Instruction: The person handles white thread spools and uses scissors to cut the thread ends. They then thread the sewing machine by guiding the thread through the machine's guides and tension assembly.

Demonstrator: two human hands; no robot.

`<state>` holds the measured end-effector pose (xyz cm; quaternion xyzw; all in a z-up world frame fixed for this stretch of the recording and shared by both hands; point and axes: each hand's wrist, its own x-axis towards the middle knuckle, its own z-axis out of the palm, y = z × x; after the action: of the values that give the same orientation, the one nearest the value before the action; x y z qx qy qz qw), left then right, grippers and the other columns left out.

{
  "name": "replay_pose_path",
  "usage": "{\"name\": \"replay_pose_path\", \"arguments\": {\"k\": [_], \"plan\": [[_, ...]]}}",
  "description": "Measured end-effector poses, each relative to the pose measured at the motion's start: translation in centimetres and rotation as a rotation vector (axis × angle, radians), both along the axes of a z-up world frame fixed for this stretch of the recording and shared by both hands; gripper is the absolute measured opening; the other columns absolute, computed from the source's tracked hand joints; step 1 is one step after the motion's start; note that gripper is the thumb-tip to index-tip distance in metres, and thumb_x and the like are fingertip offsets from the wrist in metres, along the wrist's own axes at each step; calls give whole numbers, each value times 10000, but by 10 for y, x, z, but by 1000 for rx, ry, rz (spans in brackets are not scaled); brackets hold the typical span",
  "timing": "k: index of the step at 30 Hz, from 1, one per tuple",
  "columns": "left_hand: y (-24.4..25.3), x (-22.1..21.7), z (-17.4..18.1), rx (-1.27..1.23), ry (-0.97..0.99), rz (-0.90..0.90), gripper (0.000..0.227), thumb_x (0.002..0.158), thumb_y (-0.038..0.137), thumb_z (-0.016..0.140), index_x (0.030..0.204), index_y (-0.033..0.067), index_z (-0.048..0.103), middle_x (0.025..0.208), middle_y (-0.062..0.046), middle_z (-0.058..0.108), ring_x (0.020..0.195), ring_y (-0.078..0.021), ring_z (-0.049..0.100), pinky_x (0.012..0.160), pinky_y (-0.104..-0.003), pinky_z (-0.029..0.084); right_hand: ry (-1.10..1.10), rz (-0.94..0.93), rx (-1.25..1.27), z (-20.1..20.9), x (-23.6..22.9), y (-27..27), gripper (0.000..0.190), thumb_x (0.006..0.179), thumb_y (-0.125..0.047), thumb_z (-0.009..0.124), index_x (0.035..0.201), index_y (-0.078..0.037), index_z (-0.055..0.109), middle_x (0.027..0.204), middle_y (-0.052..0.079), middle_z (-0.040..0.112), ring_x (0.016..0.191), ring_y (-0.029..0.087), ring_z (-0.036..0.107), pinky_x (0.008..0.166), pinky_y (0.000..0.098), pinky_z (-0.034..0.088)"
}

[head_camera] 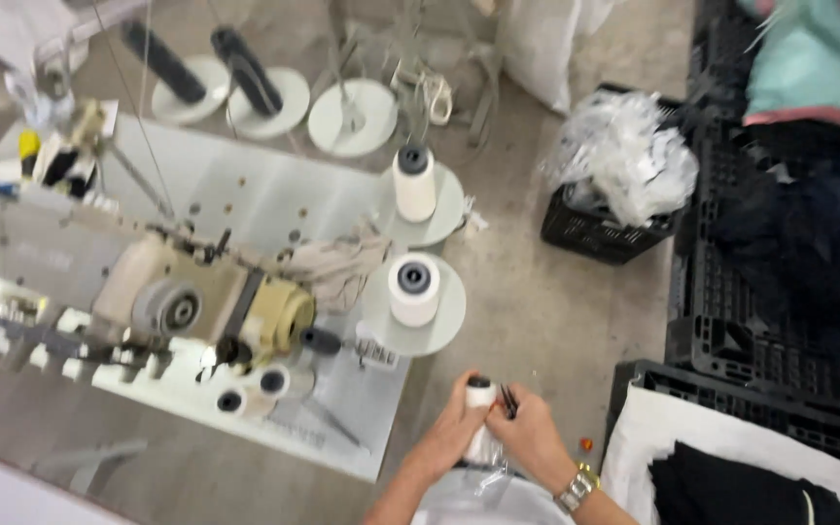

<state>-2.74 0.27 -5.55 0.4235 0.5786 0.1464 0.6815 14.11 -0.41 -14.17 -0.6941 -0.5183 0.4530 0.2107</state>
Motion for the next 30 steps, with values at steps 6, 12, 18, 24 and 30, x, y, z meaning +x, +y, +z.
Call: {"name": "replay_pose_path", "arguments": {"k": [6, 12, 18, 24, 30], "plan": [[6, 4, -9, -157, -248, 514, 456, 752, -2, 772, 1151, 141, 603, 855, -140, 640, 571, -200, 612, 558, -329, 505, 226, -89, -119, 3, 5, 13, 70, 789, -140, 649, 723, -124, 665, 655, -31, 616, 638, 97, 516, 589, 276, 439], [53, 18, 6, -420, -83, 385, 467, 872, 393, 861, 1191, 171, 601, 811, -168, 689, 554, -244, 646, 544, -337, 506, -354, -214, 48, -69, 135, 144, 197, 873, -261, 591, 859, -77, 660, 849, 128, 715, 770, 298, 656, 715, 434, 498], [109, 76, -10, -102, -225, 691, 301, 842, 244, 881, 971, 96, 653, 677, -201, 634, 448, -270, 624, 390, -337, 446, -492, -53, -5, -95, 251, 296, 797, 824, -603, 668, 1418, -90, 530, 1361, 167, 665, 1241, 420, 618, 1001, 498, 502], [152, 126, 32, 376, 117, 614, 176, 787, 7, 664, 744, 104, 804, 809, 7, 767, 845, -100, 731, 836, -225, 542, -675, 342, -237, -53, 247, 382, 569, 836, -552, 595, 1164, -87, 600, 1311, 281, 543, 1124, 465, 645, 968, 493, 541], [162, 152, 127, 857, 142, 1310, 418, 870, 86, 654, 1287, 69, 677, 834, -30, 662, 570, -141, 642, 555, -254, 529, -1131, 443, 830, -153, 221, 435, 949, 785, -532, 618, 1519, 31, 406, 887, 116, 540, 380, 218, 601, 310, 372, 446]]}}
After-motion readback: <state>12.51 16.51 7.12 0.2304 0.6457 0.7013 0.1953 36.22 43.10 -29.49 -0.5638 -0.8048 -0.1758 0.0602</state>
